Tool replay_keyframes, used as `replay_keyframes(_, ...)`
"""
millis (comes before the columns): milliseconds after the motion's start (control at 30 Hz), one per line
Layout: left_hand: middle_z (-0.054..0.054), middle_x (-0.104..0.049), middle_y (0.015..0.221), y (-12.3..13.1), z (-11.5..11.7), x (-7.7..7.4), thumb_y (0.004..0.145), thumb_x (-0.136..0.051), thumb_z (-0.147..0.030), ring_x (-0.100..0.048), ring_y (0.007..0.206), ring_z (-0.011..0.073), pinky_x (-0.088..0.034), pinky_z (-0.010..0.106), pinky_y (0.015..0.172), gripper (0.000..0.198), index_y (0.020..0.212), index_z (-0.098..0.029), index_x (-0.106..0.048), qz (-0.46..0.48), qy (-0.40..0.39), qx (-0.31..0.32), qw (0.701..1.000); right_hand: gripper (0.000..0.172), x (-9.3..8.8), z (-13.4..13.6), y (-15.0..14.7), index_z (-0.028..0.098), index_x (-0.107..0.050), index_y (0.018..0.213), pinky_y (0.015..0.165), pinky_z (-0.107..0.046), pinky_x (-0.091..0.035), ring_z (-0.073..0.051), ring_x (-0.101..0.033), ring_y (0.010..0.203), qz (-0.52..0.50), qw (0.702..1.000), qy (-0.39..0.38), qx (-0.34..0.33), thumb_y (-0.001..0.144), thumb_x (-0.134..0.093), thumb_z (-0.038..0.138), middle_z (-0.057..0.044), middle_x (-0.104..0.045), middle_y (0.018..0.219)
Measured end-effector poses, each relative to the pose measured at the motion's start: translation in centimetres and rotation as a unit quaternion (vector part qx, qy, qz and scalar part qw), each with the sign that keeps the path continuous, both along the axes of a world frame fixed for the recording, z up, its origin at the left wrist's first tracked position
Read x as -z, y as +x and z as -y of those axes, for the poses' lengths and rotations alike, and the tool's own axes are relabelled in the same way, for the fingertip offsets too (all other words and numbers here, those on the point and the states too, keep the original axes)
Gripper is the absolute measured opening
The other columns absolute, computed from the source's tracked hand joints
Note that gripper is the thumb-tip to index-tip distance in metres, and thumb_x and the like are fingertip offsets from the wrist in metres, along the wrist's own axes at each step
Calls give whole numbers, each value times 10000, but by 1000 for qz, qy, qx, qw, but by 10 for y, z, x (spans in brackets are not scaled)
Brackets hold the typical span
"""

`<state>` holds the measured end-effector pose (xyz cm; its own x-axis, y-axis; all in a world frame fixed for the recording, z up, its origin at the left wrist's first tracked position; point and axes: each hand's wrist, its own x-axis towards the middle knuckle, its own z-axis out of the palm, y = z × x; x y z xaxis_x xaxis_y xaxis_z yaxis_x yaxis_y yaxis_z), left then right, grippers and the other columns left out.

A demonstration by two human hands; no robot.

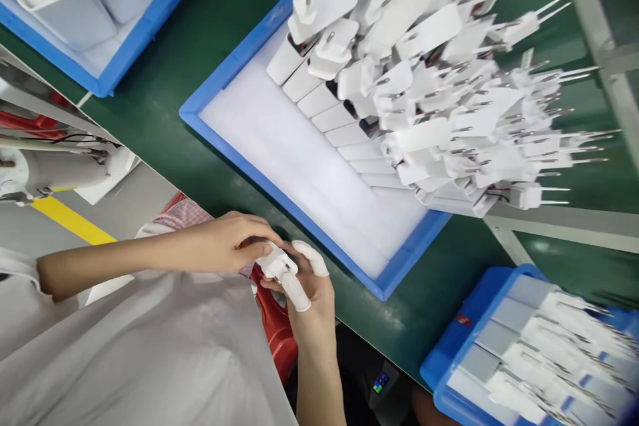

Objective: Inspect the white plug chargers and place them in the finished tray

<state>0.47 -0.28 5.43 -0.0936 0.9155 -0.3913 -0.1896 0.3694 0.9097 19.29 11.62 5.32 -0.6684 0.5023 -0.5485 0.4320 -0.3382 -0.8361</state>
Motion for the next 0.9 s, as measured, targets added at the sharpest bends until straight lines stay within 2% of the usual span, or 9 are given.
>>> replay_keyframes(67,73,-650,1129,0,2,-1,987,-465,-276,-621,649,77,-505,192,573,321,1218,-168,-660,31,-13,-8,999,393,0,-1,-3,274,-626,1164,646,-329,-625,-234,-721,915,16,998,-66,11,810,-764,376,-80,-641,1253)
replay_keyframes(200,89,-634,1242,-4,1,-4,938,-534,-226,-677,833,135,-542,224,668,332,1250,-164,-631,61,-28,12,998,274,-1,0,-7,248,-661,1056,687,-301,-597,-166,-683,787,1,999,-43,11,821,-754,355,-38,-700,1019)
replay_keyframes(300,89,-651,1213,-9,-4,-6,915,-545,-185,-679,829,141,-544,239,678,313,1208,-159,-653,69,-40,24,997,277,0,-6,-9,243,-652,1032,683,-309,-591,-182,-681,811,-10,999,-41,-13,815,-747,387,-51,-695,1040)
replay_keyframes(433,86,-663,1159,-15,-8,-4,901,-540,-163,-681,773,140,-524,245,632,287,1154,-172,-675,75,-25,47,996,385,3,-21,-12,234,-644,1009,672,-347,-607,-203,-686,766,1,993,-82,-84,765,-769,505,-69,-690,1030)
replay_keyframes(500,85,-662,1156,-17,-9,-4,899,-548,-165,-681,779,145,-517,248,631,287,1156,-180,-676,77,-25,56,995,388,3,-25,-13,232,-640,1009,643,-333,-600,-198,-684,736,8,992,-63,-105,782,-747,527,-69,-694,1001)
replay_keyframes(600,82,-657,1141,-18,-9,-5,903,-557,-172,-670,815,153,-505,245,636,300,1182,-176,-669,72,-26,59,995,365,0,-22,-14,226,-618,1048,607,-297,-577,-193,-688,759,7,995,9,-100,832,-706,507,-86,-680,1062)
replay_keyframes(733,77,-646,1163,-14,-9,-7,982,-449,-217,-631,763,126,-478,247,625,322,1244,-180,-633,4,-7,64,998,303,-8,-13,-16,283,-507,1162,517,-275,-532,-133,-634,597,-9,994,53,-97,916,-632,408,-61,-644,1120)
replay_keyframes(900,64,-624,1252,-12,-7,-8,1010,-397,-197,-645,971,149,-501,262,816,352,1298,-199,-600,-36,8,81,996,274,-15,-11,-19,279,-452,1177,580,-307,-570,-161,-674,673,8,991,62,-119,964,-553,418,-58,-623,1070)
